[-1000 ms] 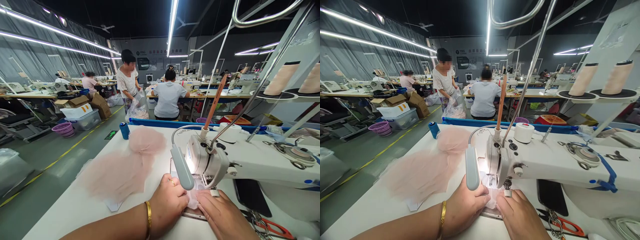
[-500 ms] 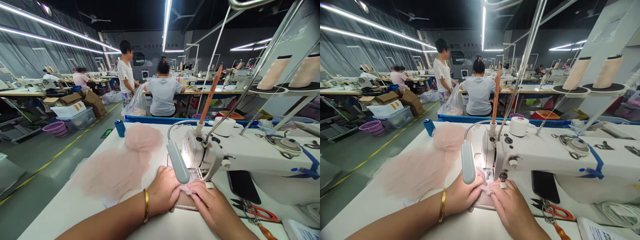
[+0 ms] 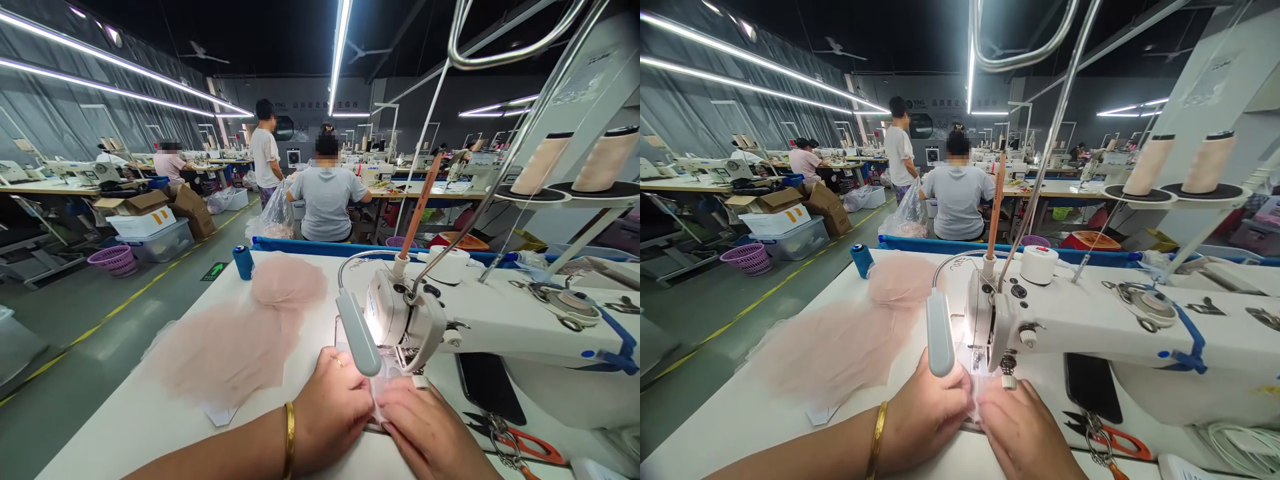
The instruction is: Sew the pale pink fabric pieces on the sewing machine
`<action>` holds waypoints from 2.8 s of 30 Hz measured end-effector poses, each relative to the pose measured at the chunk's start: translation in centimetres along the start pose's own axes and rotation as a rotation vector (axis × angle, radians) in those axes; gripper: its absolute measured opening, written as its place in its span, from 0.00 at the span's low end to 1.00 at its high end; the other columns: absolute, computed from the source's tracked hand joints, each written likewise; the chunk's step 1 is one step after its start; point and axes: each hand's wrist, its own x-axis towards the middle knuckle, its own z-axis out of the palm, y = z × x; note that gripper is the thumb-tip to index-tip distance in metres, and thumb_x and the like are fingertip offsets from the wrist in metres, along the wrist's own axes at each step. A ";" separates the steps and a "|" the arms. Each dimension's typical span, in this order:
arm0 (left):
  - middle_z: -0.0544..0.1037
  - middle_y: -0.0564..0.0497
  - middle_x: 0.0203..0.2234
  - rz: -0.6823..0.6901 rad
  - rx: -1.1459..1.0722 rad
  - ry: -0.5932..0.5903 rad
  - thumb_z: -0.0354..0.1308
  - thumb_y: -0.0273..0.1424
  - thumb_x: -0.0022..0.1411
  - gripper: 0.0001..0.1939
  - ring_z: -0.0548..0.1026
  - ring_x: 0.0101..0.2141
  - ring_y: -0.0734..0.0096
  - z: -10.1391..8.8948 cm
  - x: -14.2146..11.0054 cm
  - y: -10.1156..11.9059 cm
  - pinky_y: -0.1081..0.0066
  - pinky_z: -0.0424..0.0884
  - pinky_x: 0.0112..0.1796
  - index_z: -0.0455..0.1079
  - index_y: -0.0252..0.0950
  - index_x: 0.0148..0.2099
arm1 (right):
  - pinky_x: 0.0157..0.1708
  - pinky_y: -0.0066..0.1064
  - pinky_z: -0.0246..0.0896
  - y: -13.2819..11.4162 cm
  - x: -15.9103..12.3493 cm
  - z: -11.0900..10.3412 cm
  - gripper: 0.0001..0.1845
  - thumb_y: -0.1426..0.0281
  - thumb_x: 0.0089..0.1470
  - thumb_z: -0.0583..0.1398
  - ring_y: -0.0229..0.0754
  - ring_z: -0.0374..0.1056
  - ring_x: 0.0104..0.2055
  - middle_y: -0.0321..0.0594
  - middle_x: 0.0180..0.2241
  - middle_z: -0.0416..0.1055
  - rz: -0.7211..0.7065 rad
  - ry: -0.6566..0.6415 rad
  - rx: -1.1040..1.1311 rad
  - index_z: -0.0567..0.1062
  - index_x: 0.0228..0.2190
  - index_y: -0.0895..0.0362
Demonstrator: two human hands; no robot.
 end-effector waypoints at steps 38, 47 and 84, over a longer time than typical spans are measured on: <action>0.74 0.55 0.27 0.056 0.253 -0.059 0.61 0.21 0.64 0.12 0.68 0.32 0.66 0.3 -0.5 -0.6 0.59 0.57 0.40 0.63 0.36 0.30 | 0.42 0.34 0.73 1.9 -1.0 1.0 0.19 0.80 0.63 0.56 0.47 0.78 0.42 0.42 0.46 0.82 -0.091 -0.089 -0.204 0.76 0.51 0.53; 0.78 0.51 0.33 -0.007 0.125 0.018 0.56 0.21 0.67 0.09 0.72 0.37 0.62 0.3 0.8 -1.2 0.61 0.64 0.40 0.69 0.37 0.34 | 0.35 0.36 0.70 -0.3 1.8 0.3 0.22 0.84 0.59 0.51 0.47 0.72 0.35 0.37 0.39 0.82 0.146 0.045 -0.097 0.79 0.42 0.51; 0.83 0.46 0.49 -0.267 0.136 -0.269 0.51 0.18 0.64 0.20 0.78 0.54 0.58 -5.8 2.5 -5.4 0.60 0.71 0.56 0.78 0.38 0.51 | 0.49 0.43 0.79 -3.6 5.4 3.6 0.25 0.70 0.65 0.60 0.55 0.77 0.56 0.52 0.57 0.78 0.111 0.021 0.045 0.70 0.62 0.54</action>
